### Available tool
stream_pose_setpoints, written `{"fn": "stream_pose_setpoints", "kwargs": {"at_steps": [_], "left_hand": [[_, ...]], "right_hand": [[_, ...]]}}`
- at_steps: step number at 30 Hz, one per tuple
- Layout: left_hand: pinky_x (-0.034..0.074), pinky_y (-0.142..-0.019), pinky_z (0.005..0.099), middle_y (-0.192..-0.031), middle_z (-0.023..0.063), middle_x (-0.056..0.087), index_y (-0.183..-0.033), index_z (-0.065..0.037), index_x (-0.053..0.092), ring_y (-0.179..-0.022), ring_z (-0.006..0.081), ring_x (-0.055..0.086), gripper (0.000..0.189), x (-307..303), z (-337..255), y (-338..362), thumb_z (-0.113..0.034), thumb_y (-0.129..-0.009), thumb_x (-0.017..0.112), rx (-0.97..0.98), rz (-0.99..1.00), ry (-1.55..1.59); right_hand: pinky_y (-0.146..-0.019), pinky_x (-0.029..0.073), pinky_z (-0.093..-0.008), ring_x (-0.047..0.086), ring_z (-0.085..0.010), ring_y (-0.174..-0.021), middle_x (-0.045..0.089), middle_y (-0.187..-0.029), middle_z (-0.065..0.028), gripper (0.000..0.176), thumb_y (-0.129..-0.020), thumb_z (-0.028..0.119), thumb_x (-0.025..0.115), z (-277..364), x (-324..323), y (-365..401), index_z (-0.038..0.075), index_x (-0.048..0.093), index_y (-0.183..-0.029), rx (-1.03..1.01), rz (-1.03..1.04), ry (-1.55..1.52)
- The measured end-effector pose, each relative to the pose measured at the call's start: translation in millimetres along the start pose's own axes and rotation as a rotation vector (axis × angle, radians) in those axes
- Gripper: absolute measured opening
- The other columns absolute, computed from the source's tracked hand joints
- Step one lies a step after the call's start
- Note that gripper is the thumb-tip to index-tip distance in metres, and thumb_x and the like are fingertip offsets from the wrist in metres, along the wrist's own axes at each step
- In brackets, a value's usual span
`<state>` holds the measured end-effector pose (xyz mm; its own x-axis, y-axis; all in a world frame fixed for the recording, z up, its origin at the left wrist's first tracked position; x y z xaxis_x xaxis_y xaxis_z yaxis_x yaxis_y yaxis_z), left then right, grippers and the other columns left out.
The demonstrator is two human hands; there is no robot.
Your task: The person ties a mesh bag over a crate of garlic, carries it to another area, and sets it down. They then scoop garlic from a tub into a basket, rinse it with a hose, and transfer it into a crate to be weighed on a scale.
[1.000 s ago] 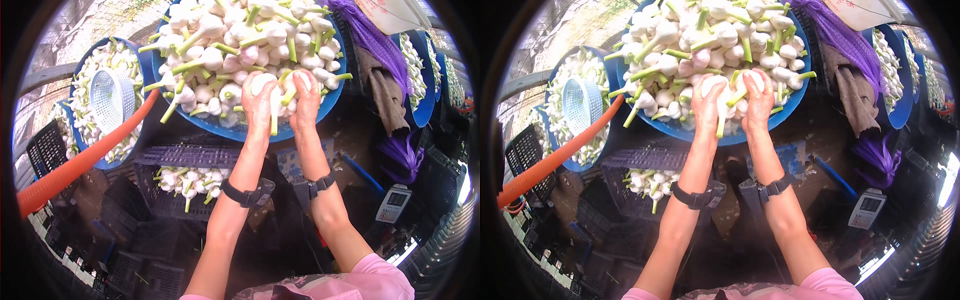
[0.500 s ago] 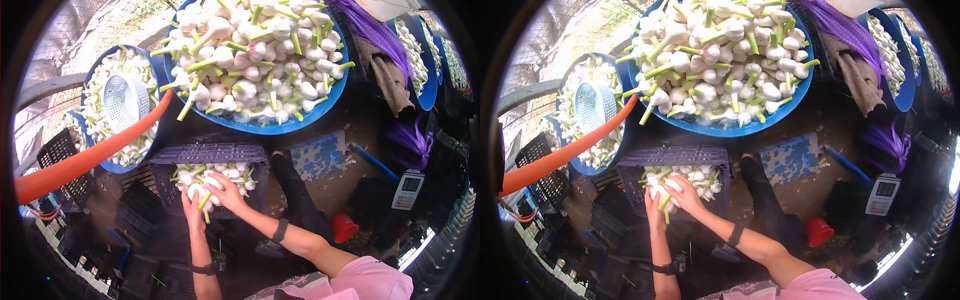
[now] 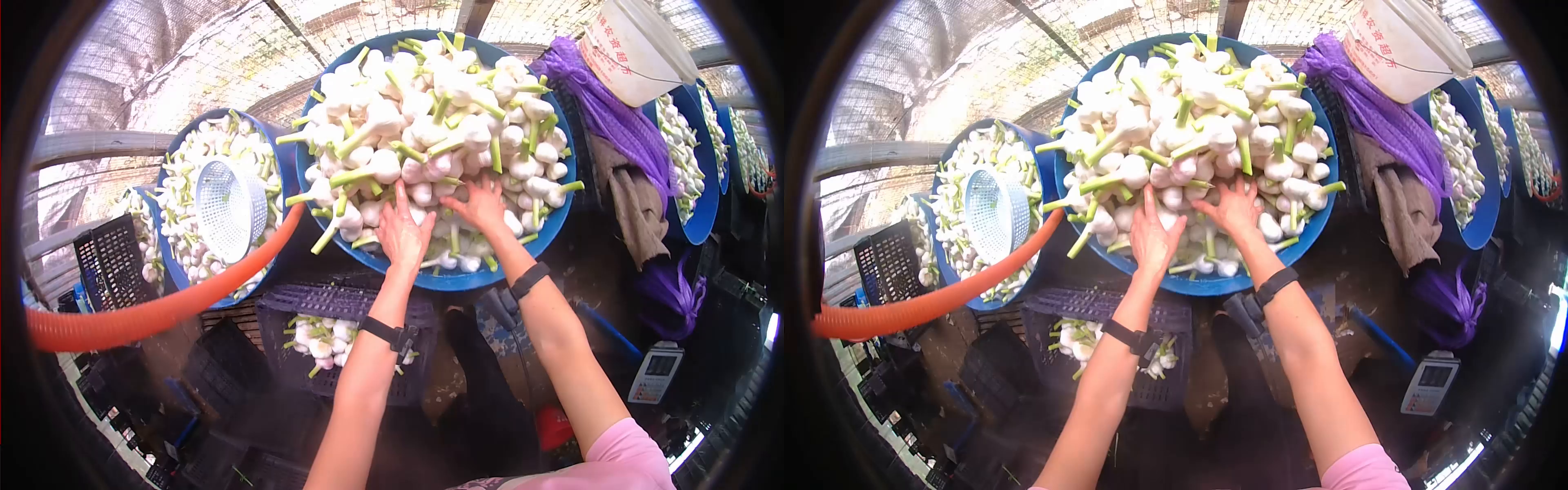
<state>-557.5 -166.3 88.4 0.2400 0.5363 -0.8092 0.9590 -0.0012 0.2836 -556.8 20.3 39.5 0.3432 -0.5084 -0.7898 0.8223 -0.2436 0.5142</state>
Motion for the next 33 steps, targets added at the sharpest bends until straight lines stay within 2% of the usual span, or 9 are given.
{"fn": "stream_pose_setpoints", "kwargs": {"at_steps": [8, 13, 14, 17, 24, 26, 29, 31, 33], "left_hand": [[0.048, -0.075, 0.0492, -0.113, 0.0188, 0.051, -0.140, -0.008, 0.024, -0.094, 0.0364, 0.056, 0.100, 33.6, 21.7, -21.0, -0.038, -0.059, 0.075, -0.077, 0.066, -0.199], [0.048, -0.082, 0.0486, -0.114, 0.0180, 0.050, -0.143, -0.024, 0.022, -0.101, 0.0383, 0.055, 0.091, 57.9, 48.5, 18.0, -0.034, -0.067, 0.072, -0.223, 0.336, -0.080], [0.048, -0.081, 0.0486, -0.108, 0.0274, 0.051, -0.139, -0.015, 0.029, -0.094, 0.0428, 0.057, 0.083, 63.6, 46.5, 15.3, -0.032, -0.068, 0.070, -0.186, 0.353, -0.158], [0.049, -0.081, 0.0475, -0.108, 0.0241, 0.058, -0.129, -0.009, 0.041, -0.100, 0.0376, 0.059, 0.069, 116.0, 65.0, -11.9, -0.038, -0.073, 0.066, -0.208, 0.460, -0.281], [0.051, -0.076, 0.0451, -0.100, 0.0160, 0.065, -0.115, -0.009, 0.054, -0.089, 0.0331, 0.064, 0.049, 62.4, 16.1, -7.0, -0.039, -0.077, 0.063, -0.055, 0.582, -0.233], [0.048, -0.075, 0.0460, -0.099, 0.0153, 0.063, -0.100, -0.010, 0.064, -0.091, 0.0332, 0.060, 0.032, -2.2, -7.2, -10.9, -0.033, -0.079, 0.064, 0.060, 0.163, 0.066], [0.035, -0.096, 0.0484, -0.128, 0.0216, 0.046, -0.124, -0.013, 0.055, -0.115, 0.0398, 0.043, 0.053, -101.9, -76.7, -31.3, -0.037, -0.078, 0.068, 0.269, -0.466, -0.083], [0.030, -0.099, 0.0518, -0.136, 0.0204, 0.039, -0.130, -0.018, 0.050, -0.119, 0.0388, 0.040, 0.062, -89.6, -76.9, -68.7, -0.044, -0.076, 0.067, 0.264, -0.550, -0.215], [0.028, -0.100, 0.0546, -0.138, 0.0213, 0.036, -0.127, -0.023, 0.053, -0.119, 0.0401, 0.040, 0.061, -52.5, -55.9, -96.9, -0.052, -0.075, 0.065, 0.060, -0.297, -0.149]], "right_hand": [[-0.091, 0.031, -0.0667, 0.028, -0.0408, -0.126, 0.028, -0.141, -0.0141, 0.076, -0.060, 0.058, 0.073, -32.6, 41.4, -23.9, 0.028, 0.052, -0.126, -0.116, 0.066, 0.188], [-0.091, 0.035, -0.0626, 0.035, -0.0414, -0.122, 0.028, -0.143, -0.0176, 0.078, -0.057, 0.055, 0.076, -15.1, 27.3, 27.2, 0.016, 0.056, -0.122, -0.188, 0.200, 0.367], [-0.095, 0.035, -0.0579, 0.035, -0.0391, -0.123, 0.032, -0.139, -0.0171, 0.077, -0.059, 0.053, 0.076, -16.1, 29.0, 20.4, 0.015, 0.056, -0.123, -0.141, 0.234, 0.334], [-0.096, 0.036, -0.0526, 0.035, -0.0380, -0.124, 0.037, -0.136, -0.0172, 0.079, -0.061, 0.051, 0.074, -59.9, 104.6, -28.6, 0.010, 0.053, -0.125, -0.190, 0.040, 0.539], [-0.087, 0.046, -0.0424, 0.050, -0.0304, -0.115, 0.052, -0.125, -0.0151, 0.053, -0.077, 0.038, 0.064, -19.5, -2.9, 20.7, 0.009, 0.056, -0.119, -0.147, 0.380, 0.333], [-0.083, 0.048, -0.0400, 0.056, -0.0311, -0.103, 0.057, -0.117, -0.0149, 0.042, -0.080, 0.034, 0.063, 3.1, -60.5, 38.3, 0.012, 0.058, -0.116, -0.065, 0.359, 0.102], [-0.086, 0.046, -0.0417, 0.053, -0.0305, -0.110, 0.052, -0.124, -0.0174, 0.050, -0.080, 0.036, 0.065, 64.9, -136.1, 36.7, 0.010, 0.055, -0.121, -0.251, -0.190, -0.127], [-0.094, 0.039, -0.0478, 0.046, -0.0331, -0.117, 0.046, -0.132, -0.0178, 0.059, -0.078, 0.040, 0.065, 96.0, -121.8, 5.8, 0.011, 0.050, -0.128, -0.518, -0.502, 0.096], [-0.099, 0.032, -0.0550, 0.039, -0.0351, -0.124, 0.037, -0.139, -0.0173, 0.063, -0.078, 0.040, 0.065, 94.8, -89.3, -10.9, 0.014, 0.045, -0.132, -0.497, -0.433, 0.101]]}}
Point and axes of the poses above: each hand's wrist, its own y-axis away from the middle knuckle, its own x-axis out of the palm, z = x × y, the point moved 8 cm from there along -y, towards the middle knuckle
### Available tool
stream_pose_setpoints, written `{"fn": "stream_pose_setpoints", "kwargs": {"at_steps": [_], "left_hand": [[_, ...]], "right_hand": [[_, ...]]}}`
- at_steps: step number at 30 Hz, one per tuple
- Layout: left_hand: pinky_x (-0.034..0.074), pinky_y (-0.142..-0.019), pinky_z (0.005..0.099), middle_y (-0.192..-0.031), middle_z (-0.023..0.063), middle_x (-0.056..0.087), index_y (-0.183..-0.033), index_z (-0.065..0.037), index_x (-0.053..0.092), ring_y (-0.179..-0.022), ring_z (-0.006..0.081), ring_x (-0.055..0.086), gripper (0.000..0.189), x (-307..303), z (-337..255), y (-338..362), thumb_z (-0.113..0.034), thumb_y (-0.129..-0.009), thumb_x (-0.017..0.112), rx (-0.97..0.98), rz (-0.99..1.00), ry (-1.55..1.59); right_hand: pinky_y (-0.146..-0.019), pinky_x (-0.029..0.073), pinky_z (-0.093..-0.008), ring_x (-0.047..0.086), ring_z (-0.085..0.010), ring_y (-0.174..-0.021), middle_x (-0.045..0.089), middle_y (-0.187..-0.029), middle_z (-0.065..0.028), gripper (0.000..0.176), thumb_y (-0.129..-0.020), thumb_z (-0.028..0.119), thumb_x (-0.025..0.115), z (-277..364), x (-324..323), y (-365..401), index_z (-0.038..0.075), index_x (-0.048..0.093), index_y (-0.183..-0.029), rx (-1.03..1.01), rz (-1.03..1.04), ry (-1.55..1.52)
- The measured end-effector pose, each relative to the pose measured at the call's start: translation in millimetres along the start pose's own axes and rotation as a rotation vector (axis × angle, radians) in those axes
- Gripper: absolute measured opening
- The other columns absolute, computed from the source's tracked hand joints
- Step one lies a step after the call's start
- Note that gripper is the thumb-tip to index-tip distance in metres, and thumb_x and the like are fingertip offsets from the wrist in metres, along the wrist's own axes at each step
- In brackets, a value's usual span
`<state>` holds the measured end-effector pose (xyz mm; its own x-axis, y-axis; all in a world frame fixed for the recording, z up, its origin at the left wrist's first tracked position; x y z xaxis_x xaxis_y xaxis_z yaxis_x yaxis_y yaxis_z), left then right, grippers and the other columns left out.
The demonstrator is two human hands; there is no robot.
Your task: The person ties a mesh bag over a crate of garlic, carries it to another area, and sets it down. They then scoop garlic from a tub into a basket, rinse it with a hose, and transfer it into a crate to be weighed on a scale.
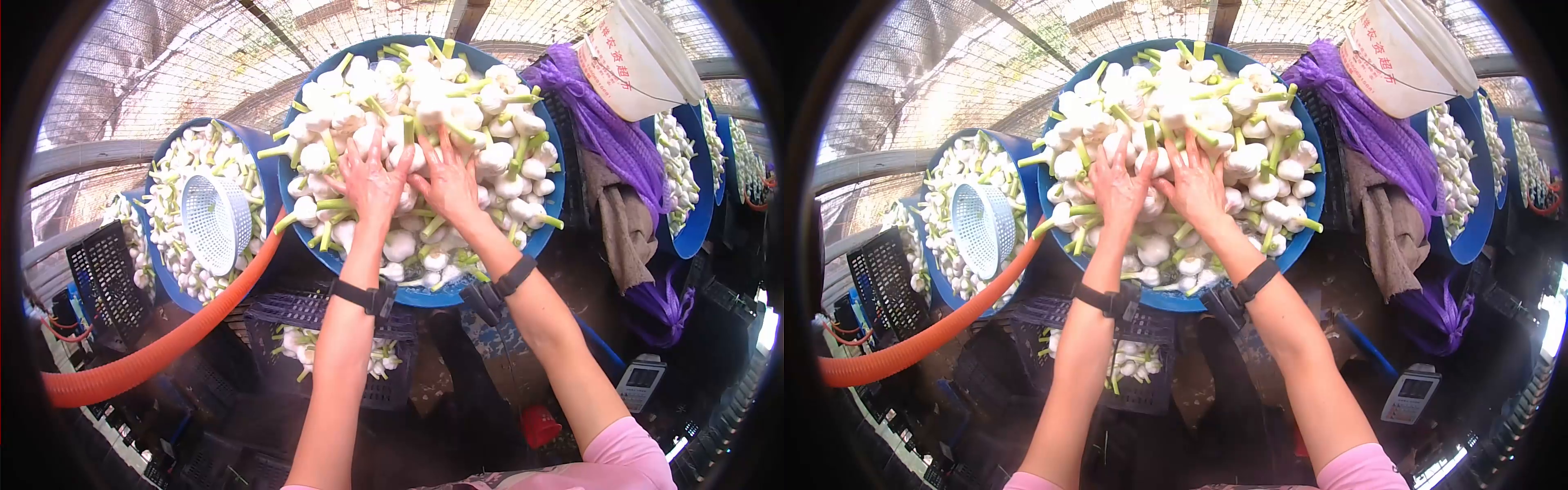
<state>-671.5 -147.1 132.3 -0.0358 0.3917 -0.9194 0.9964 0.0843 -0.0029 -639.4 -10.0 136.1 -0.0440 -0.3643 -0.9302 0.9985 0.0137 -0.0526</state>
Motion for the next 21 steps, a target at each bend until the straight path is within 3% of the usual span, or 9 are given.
{"fn": "stream_pose_setpoints", "kwargs": {"at_steps": [3, 7, 9, 10, 12, 16, 18, 19, 21], "left_hand": [[0.028, -0.097, 0.0586, -0.135, 0.0224, 0.036, -0.122, -0.024, 0.057, -0.116, 0.0411, 0.042, 0.060, 3.5, 10.4, 42.5, -0.054, -0.071, 0.064, 0.059, 0.045, 0.077], [0.028, -0.095, 0.0594, -0.133, 0.0275, 0.033, -0.116, -0.023, 0.060, -0.112, 0.0405, 0.045, 0.063, 6.9, -4.1, 75.1, -0.055, -0.062, 0.069, 0.216, 0.057, -0.087], [0.028, -0.096, 0.0589, -0.132, 0.0295, 0.033, -0.115, -0.022, 0.060, -0.113, 0.0411, 0.045, 0.063, 26.0, 5.4, 53.5, -0.057, -0.062, 0.069, 0.233, 0.073, -0.125], [0.027, -0.097, 0.0584, -0.131, 0.0316, 0.033, -0.114, -0.022, 0.060, -0.114, 0.0416, 0.044, 0.064, 38.1, 7.3, 46.8, -0.058, -0.063, 0.068, 0.257, 0.086, -0.151], [0.026, -0.098, 0.0566, -0.130, 0.0349, 0.033, -0.113, -0.020, 0.060, -0.114, 0.0418, 0.044, 0.064, 53.8, 8.0, 25.2, -0.060, -0.063, 0.067, 0.272, 0.086, -0.135], [0.026, -0.100, 0.0539, -0.127, 0.0356, 0.037, -0.113, -0.020, 0.059, -0.118, 0.0417, 0.041, 0.064, 36.0, 7.1, 37.1, -0.060, -0.063, 0.067, 0.242, 0.089, -0.152], [0.026, -0.100, 0.0531, -0.128, 0.0353, 0.037, -0.113, -0.022, 0.059, -0.120, 0.0417, 0.039, 0.063, 31.9, 7.6, 56.1, -0.059, -0.062, 0.069, 0.236, 0.358, -0.156], [0.026, -0.100, 0.0528, -0.130, 0.0338, 0.035, -0.113, -0.024, 0.059, -0.120, 0.0416, 0.039, 0.063, 30.0, 5.4, 70.3, -0.057, -0.061, 0.071, 0.339, 0.271, -0.237], [0.026, -0.100, 0.0527, -0.131, 0.0333, 0.035, -0.114, -0.024, 0.059, -0.119, 0.0414, 0.040, 0.064, 40.7, 11.0, 70.1, -0.058, -0.061, 0.070, 0.318, 0.256, -0.223]], "right_hand": [[-0.097, 0.030, -0.0605, 0.035, -0.0345, -0.128, 0.027, -0.145, -0.0157, 0.064, -0.076, 0.044, 0.066, -11.9, 22.8, 34.6, 0.020, 0.046, -0.133, 0.143, 0.334, -0.122], [-0.096, 0.030, -0.0614, 0.033, -0.0353, -0.129, 0.030, -0.143, -0.0159, 0.076, -0.066, 0.051, 0.071, -14.8, 34.7, 79.8, 0.027, 0.045, -0.133, 0.011, 0.273, 0.017], [-0.095, 0.035, -0.0575, 0.038, -0.0380, -0.125, 0.038, -0.137, -0.0164, 0.081, -0.061, 0.050, 0.074, -21.4, 49.3, 75.7, 0.029, 0.044, -0.133, 0.071, 0.271, -0.083], [-0.092, 0.041, -0.0496, 0.044, -0.0390, -0.117, 0.046, -0.130, -0.0162, 0.081, -0.060, 0.041, 0.078, -35.7, 74.0, 64.8, 0.028, 0.044, -0.132, 0.185, 0.515, -0.175], [-0.089, 0.046, -0.0434, 0.048, -0.0392, -0.111, 0.051, -0.123, -0.0162, 0.079, -0.059, 0.032, 0.079, -47.5, 92.4, 54.3, 0.026, 0.045, -0.130, 0.074, 0.296, -0.201], [-0.089, 0.046, -0.0439, 0.047, -0.0392, -0.113, 0.051, -0.119, -0.0175, 0.078, -0.062, 0.027, 0.079, -40.1, 66.9, 62.1, 0.028, 0.044, -0.131, 0.061, 0.290, -0.192], [-0.089, 0.047, -0.0441, 0.046, -0.0405, -0.114, 0.051, -0.119, -0.0195, 0.082, -0.063, 0.029, 0.079, -31.2, 47.2, 85.4, 0.032, 0.039, -0.135, -0.003, 0.366, -0.027], [-0.088, 0.047, -0.0445, 0.045, -0.0422, -0.114, 0.050, -0.120, -0.0215, 0.085, -0.064, 0.031, 0.078, -29.1, 41.0, 93.7, 0.035, 0.035, -0.137, 0.002, 0.389, -0.005], [-0.087, 0.048, -0.0443, 0.046, -0.0403, -0.114, 0.050, -0.121, -0.0204, 0.084, -0.064, 0.031, 0.078, -33.1, 53.8, 93.4, 0.036, 0.035, -0.137, 0.056, 0.476, -0.036]]}}
Point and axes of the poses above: each hand's wrist, its own y-axis away from the middle knuckle, its own x-axis out of the palm, z = x × y, the point moved 8 cm from there along -y, towards the middle knuckle
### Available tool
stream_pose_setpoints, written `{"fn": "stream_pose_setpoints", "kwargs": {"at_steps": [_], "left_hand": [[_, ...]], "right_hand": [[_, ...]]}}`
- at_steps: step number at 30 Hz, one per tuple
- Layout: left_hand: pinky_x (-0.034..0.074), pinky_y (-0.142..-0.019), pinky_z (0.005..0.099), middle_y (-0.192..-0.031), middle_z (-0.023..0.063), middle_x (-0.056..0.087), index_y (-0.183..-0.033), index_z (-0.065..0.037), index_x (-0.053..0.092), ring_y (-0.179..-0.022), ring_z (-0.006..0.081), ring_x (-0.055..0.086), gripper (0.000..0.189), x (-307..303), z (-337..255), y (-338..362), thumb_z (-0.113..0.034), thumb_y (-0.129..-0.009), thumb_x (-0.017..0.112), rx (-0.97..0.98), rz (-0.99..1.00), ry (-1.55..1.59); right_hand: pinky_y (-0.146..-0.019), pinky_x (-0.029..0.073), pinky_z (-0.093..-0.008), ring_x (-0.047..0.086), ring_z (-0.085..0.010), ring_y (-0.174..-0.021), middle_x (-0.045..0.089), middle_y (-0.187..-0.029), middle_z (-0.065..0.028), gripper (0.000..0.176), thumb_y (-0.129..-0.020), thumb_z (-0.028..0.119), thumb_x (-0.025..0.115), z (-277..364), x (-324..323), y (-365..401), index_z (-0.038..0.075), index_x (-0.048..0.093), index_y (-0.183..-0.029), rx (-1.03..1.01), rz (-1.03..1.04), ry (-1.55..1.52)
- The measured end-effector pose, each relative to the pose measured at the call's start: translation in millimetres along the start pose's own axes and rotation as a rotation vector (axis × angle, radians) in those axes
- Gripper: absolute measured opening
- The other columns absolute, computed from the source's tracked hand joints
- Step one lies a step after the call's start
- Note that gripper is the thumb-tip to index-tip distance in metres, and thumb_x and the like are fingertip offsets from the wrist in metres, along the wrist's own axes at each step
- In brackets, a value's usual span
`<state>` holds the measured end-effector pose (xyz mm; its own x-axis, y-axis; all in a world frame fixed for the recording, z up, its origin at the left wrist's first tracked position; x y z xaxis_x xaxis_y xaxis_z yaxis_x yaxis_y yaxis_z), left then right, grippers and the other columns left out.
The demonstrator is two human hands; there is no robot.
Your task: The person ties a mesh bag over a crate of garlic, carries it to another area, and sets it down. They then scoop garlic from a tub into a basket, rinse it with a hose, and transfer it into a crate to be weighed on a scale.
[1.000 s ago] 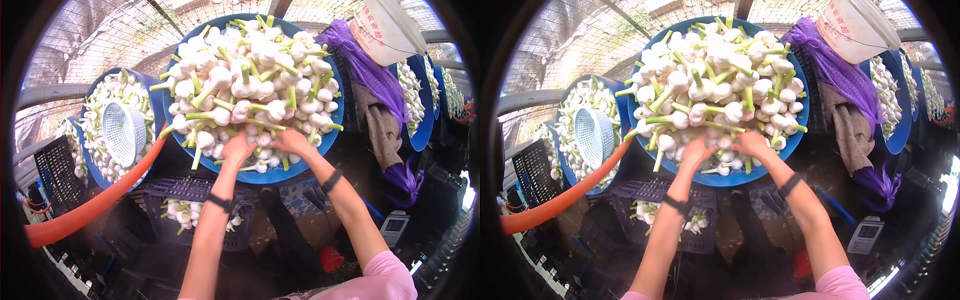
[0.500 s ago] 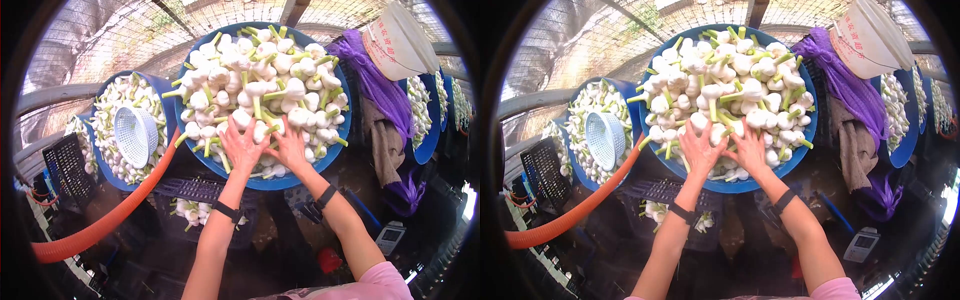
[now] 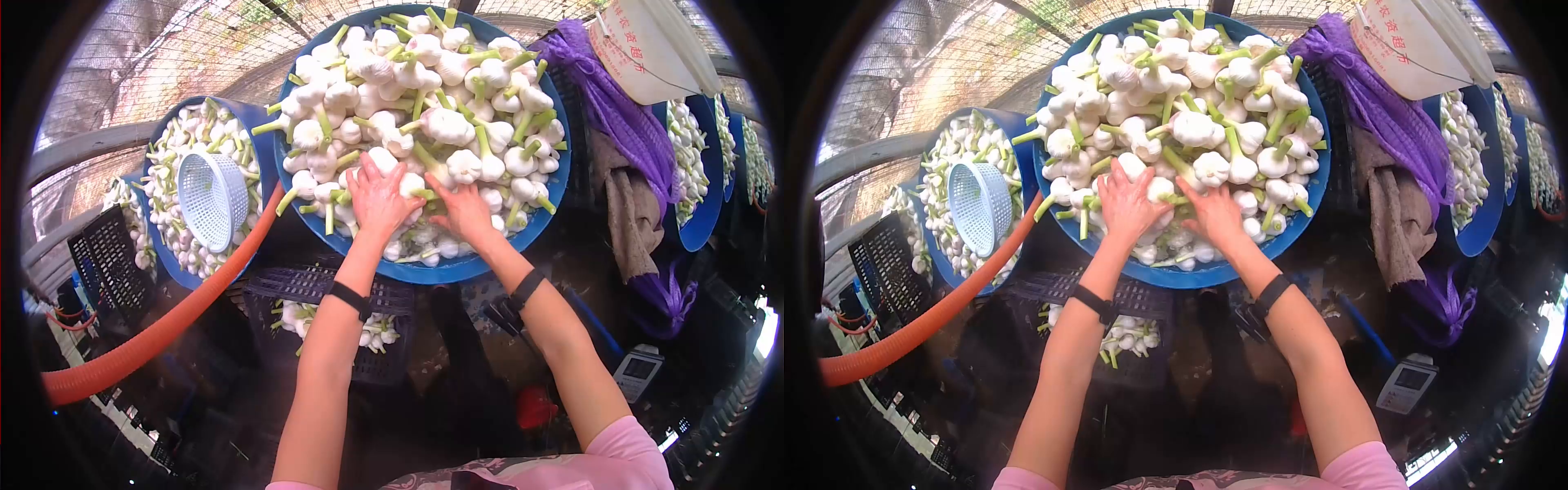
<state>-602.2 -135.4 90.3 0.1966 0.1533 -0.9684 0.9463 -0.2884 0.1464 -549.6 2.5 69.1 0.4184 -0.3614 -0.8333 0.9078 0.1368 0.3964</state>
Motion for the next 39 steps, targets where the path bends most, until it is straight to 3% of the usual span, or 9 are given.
{"fn": "stream_pose_setpoints", "kwargs": {"at_steps": [6, 10, 13, 21, 26, 29, 31, 34, 39], "left_hand": [[0.026, -0.100, 0.0511, -0.121, 0.0279, 0.049, -0.125, -0.021, 0.054, -0.112, 0.0402, 0.046, 0.078, 24.2, 4.1, -46.3, -0.070, -0.065, 0.057, -0.095, 0.078, 0.029], [0.026, -0.100, 0.0527, -0.132, 0.0293, 0.039, -0.125, -0.018, 0.054, -0.117, 0.0409, 0.044, 0.079, 3.0, 12.1, -23.2, -0.072, -0.067, 0.055, -0.054, 0.180, 0.014], [0.023, -0.104, 0.0546, -0.138, 0.0322, 0.029, -0.130, -0.019, 0.050, -0.124, 0.0434, 0.036, 0.083, -23.3, 31.8, 3.6, -0.073, -0.067, 0.055, 0.010, -0.056, 0.308], [0.014, -0.104, 0.0632, -0.143, 0.0342, 0.017, -0.148, -0.018, 0.005, -0.135, 0.0452, 0.017, 0.102, 10.5, 108.8, -17.5, -0.072, -0.074, 0.050, -0.511, -0.134, -0.045], [0.016, -0.104, 0.0621, -0.144, 0.0315, 0.019, -0.147, -0.016, 0.014, -0.134, 0.0447, 0.021, 0.095, 3.3, 112.9, -8.7, -0.067, -0.076, 0.053, -0.462, 0.059, 0.183], [0.033, -0.101, 0.0393, -0.137, 0.0283, 0.035, -0.133, -0.008, 0.045, -0.127, 0.0343, 0.038, 0.061, -43.4, 69.9, 45.6, -0.042, -0.084, 0.058, -0.348, -0.124, 0.403], [0.037, -0.097, 0.0306, -0.136, 0.0228, 0.041, -0.127, -0.006, 0.051, -0.125, 0.0274, 0.042, 0.050, 6.7, 10.6, 89.9, -0.033, -0.086, 0.057, -0.454, 0.658, 0.833], [0.037, -0.098, 0.0396, -0.142, 0.0190, 0.035, -0.132, -0.007, 0.046, -0.126, 0.0294, 0.040, 0.057, 111.5, -31.1, 124.2, -0.039, -0.086, 0.057, -0.420, 0.960, 0.879], [0.018, -0.096, 0.0731, -0.149, 0.0149, 0.020, -0.144, -0.012, 0.020, -0.129, 0.0439, 0.029, 0.087, 174.6, -28.7, 124.9, -0.047, -0.079, 0.066, -1.496, 0.629, 1.457]], "right_hand": [[-0.072, 0.053, -0.0427, 0.062, -0.0339, -0.088, 0.063, -0.101, -0.0129, 0.067, -0.069, 0.019, 0.071, -23.8, 33.1, -44.4, 0.027, 0.045, -0.129, -0.002, -0.054, -0.016], [-0.079, 0.050, -0.0459, 0.059, -0.0376, -0.096, 0.056, -0.113, -0.0212, 0.064, -0.072, 0.024, 0.070, -13.5, 9.8, -16.5, 0.025, 0.045, -0.131, 0.048, 0.202, -0.135], [-0.084, 0.048, -0.0461, 0.053, -0.0397, -0.106, 0.050, -0.120, -0.0243, 0.069, -0.074, 0.028, 0.070, -0.4, -35.7, 35.1, 0.026, 0.039, -0.136, -0.066, -0.105, 0.044], [-0.086, 0.046, -0.0506, 0.046, -0.0489, -0.110, 0.045, -0.124, -0.0297, 0.093, -0.065, 0.050, 0.076, -38.0, 32.8, 27.8, 0.006, 0.033, -0.135, 0.449, 0.125, 0.139], [-0.085, 0.047, -0.0464, 0.054, -0.0397, -0.108, 0.058, -0.112, -0.0249, 0.073, -0.075, 0.049, 0.066, -64.3, 35.3, 20.8, 0.005, 0.041, -0.128, 0.431, 0.285, -0.089], [-0.088, 0.045, -0.0435, 0.058, -0.0358, -0.102, 0.061, -0.107, -0.0257, 0.062, -0.080, 0.044, 0.061, -81.1, -2.1, 55.8, 0.001, 0.049, -0.123, 0.446, 0.170, -0.279], [-0.089, 0.045, -0.0427, 0.058, -0.0366, -0.103, 0.060, -0.107, -0.0263, 0.068, -0.080, 0.045, 0.061, -92.2, 17.6, 69.1, -0.003, 0.046, -0.125, 0.431, 0.216, -0.350], [-0.094, 0.042, -0.0393, 0.054, -0.0360, -0.112, 0.055, -0.119, -0.0258, 0.086, -0.074, 0.056, 0.064, -111.4, 68.8, 58.2, -0.003, 0.040, -0.131, 0.514, 0.162, -0.533], [-0.099, 0.034, -0.0482, 0.036, -0.0326, -0.129, 0.032, -0.143, -0.0179, 0.095, -0.074, 0.061, 0.064, -105.7, 105.5, 43.4, 0.004, 0.029, -0.141, 0.873, 0.363, -1.065]]}}
Point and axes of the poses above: each hand's wrist, its own y-axis away from the middle knuckle, its own x-axis out of the palm, z = x × y, the point moved 8 cm from there along -y, towards the middle knuckle
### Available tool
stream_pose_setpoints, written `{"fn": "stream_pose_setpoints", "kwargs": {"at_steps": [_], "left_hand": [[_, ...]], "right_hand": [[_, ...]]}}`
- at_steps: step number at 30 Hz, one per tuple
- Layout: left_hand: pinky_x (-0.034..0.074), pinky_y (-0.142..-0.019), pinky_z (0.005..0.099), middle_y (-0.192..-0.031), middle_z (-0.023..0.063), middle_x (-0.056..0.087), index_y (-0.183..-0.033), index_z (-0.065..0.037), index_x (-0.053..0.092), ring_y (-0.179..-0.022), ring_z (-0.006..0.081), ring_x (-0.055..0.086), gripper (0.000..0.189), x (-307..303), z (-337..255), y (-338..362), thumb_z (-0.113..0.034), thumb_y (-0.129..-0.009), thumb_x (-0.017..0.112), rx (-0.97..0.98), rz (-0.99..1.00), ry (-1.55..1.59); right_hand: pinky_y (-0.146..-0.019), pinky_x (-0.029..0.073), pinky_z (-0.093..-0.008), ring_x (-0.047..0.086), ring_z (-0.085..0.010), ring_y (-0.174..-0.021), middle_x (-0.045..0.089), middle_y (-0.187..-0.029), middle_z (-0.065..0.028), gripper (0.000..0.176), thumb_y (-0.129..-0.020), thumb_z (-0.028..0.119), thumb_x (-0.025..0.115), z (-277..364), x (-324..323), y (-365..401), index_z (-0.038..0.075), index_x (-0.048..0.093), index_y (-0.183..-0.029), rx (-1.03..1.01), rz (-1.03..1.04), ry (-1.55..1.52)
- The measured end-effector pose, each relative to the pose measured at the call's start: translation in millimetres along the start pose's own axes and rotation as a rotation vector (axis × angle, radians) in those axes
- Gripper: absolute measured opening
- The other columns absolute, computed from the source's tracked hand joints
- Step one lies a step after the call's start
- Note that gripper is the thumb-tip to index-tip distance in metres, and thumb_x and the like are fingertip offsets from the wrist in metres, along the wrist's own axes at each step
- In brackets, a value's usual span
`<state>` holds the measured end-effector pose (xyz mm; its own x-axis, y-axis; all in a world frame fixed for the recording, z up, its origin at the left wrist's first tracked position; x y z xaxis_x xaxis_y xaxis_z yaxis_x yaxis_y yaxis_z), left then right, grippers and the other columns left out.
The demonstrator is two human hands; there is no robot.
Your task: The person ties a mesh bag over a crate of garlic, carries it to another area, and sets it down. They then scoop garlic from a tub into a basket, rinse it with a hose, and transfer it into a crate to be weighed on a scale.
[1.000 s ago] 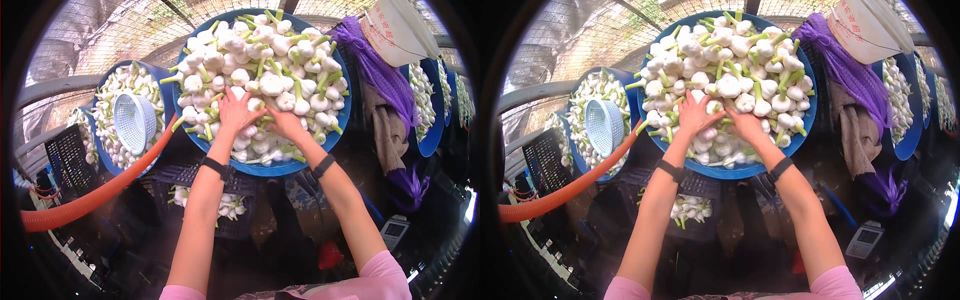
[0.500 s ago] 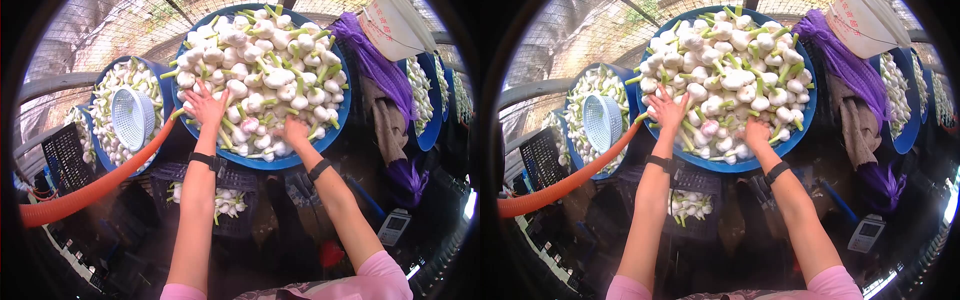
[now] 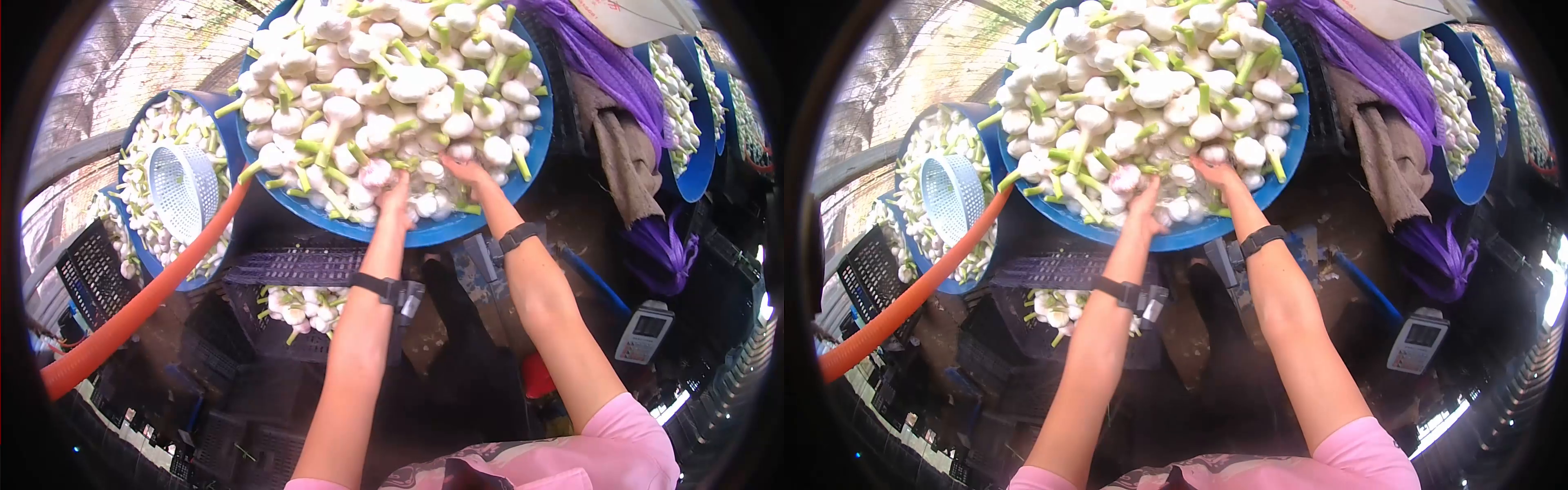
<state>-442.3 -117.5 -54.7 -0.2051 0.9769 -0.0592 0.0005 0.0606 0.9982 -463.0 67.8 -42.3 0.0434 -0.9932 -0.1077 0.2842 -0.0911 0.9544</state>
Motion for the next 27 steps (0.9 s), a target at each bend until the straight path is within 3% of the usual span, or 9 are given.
{"fn": "stream_pose_setpoints", "kwargs": {"at_steps": [2, 4, 6, 9, 13, 16, 19, 22, 27], "left_hand": [[0.016, -0.091, 0.0778, -0.147, 0.0137, 0.022, -0.143, -0.018, 0.018, -0.128, 0.0478, 0.027, 0.092, -2.2, 1.2, -1.5, -0.039, -0.073, 0.075, 0.155, -0.181, 0.155], [0.019, -0.090, 0.0775, -0.146, 0.0130, 0.023, -0.143, -0.021, 0.017, -0.128, 0.0465, 0.027, 0.092, 9.6, -1.1, 11.1, -0.037, -0.073, 0.075, 0.290, 0.088, 0.251], [0.022, -0.090, 0.0748, -0.146, 0.0125, 0.025, -0.143, -0.021, 0.019, -0.128, 0.0464, 0.026, 0.091, 15.9, 6.6, 30.2, -0.043, -0.073, 0.073, 0.179, 0.104, 0.270], [0.020, -0.095, 0.0703, -0.144, 0.0128, 0.029, -0.142, -0.020, 0.025, -0.130, 0.0420, 0.026, 0.089, 19.0, -3.9, 67.7, -0.061, -0.073, 0.063, 0.292, 0.251, -0.041], [0.016, -0.100, 0.0663, -0.145, 0.0125, 0.029, -0.141, -0.014, 0.032, -0.131, 0.0380, 0.028, 0.089, 40.6, 0.3, 32.0, -0.064, -0.073, 0.062, 0.155, 0.365, -0.137], [0.023, -0.104, 0.0544, -0.140, 0.0121, 0.037, -0.136, -0.010, 0.040, -0.128, 0.0314, 0.034, 0.080, 49.8, -7.8, 21.6, -0.058, -0.077, 0.062, 0.236, 0.210, -0.136], [0.037, -0.097, 0.0395, -0.126, 0.0096, 0.052, -0.128, -0.009, 0.051, -0.117, 0.0223, 0.048, 0.064, 49.6, -15.7, 31.0, -0.049, -0.079, 0.063, 0.419, 0.272, -0.034], [0.041, -0.089, 0.0306, -0.113, 0.0079, 0.058, -0.122, -0.005, 0.056, -0.104, 0.0180, 0.055, 0.058, 35.7, -14.4, 84.0, -0.046, -0.082, 0.063, 0.296, 0.231, 0.116], [0.031, -0.097, 0.0532, -0.129, 0.0092, 0.049, -0.132, -0.010, 0.047, -0.119, 0.0260, 0.047, 0.069, 37.4, -15.2, 124.6, -0.057, -0.082, 0.056, 0.326, 0.405, 0.031]], "right_hand": [[-0.100, 0.032, -0.0488, 0.034, -0.0309, -0.130, 0.034, -0.143, -0.0157, 0.091, -0.076, 0.062, 0.060, -15.5, 15.1, -24.1, 0.005, 0.030, -0.141, 0.058, -0.011, -0.061], [-0.098, 0.034, -0.0520, 0.037, -0.0330, -0.127, 0.036, -0.142, -0.0155, 0.096, -0.073, 0.063, 0.063, -22.6, 6.4, -28.8, -0.001, 0.033, -0.138, -0.069, -0.150, -0.148], [-0.097, 0.034, -0.0558, 0.036, -0.0366, -0.127, 0.032, -0.143, -0.0170, 0.100, -0.073, 0.064, 0.062, -22.5, -2.6, -28.3, 0.000, 0.026, -0.141, -0.189, -0.126, -0.097], [-0.099, 0.035, -0.0499, 0.036, -0.0377, -0.127, 0.031, -0.142, -0.0210, 0.103, -0.074, 0.062, 0.064, -2.4, 11.8, 45.1, 0.001, 0.019, -0.143, 0.043, 0.053, -0.411], [-0.098, 0.035, -0.0503, 0.031, -0.0331, -0.131, 0.031, -0.143, -0.0197, 0.091, -0.077, 0.056, 0.063, -32.6, 23.7, -25.3, 0.001, 0.028, -0.140, -0.026, 0.021, -0.460], [-0.098, 0.036, -0.0440, 0.037, -0.0318, -0.128, 0.036, -0.141, -0.0177, 0.082, -0.082, 0.049, 0.061, -35.1, 15.4, -21.4, 0.001, 0.029, -0.140, 0.104, -0.174, -0.394], [-0.090, 0.043, -0.0454, 0.045, -0.0315, -0.120, 0.046, -0.133, -0.0170, 0.073, -0.081, 0.036, 0.063, -49.4, 16.4, -53.5, 0.002, 0.033, -0.139, -0.085, -0.108, -0.652], [-0.070, 0.051, -0.0450, 0.057, -0.0265, -0.095, 0.057, -0.108, -0.0127, 0.049, -0.081, 0.027, 0.061, 12.3, 10.6, 68.1, 0.006, 0.045, -0.122, -0.114, -0.158, -0.717], [-0.066, 0.050, -0.0379, 0.057, -0.0208, -0.090, 0.057, -0.106, -0.0078, 0.043, -0.084, 0.032, 0.059, 34.2, -2.4, 120.0, 0.013, 0.049, -0.121, -0.188, -0.080, -0.631]]}}
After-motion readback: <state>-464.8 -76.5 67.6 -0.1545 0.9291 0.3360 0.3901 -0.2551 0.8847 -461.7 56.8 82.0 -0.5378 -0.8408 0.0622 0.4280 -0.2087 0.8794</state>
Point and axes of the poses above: each hand's wrist, its own y-axis away from the middle knuckle, its own x-axis out of the palm, z = x × y, the point moved 8 cm from there along -y, towards the middle knuckle
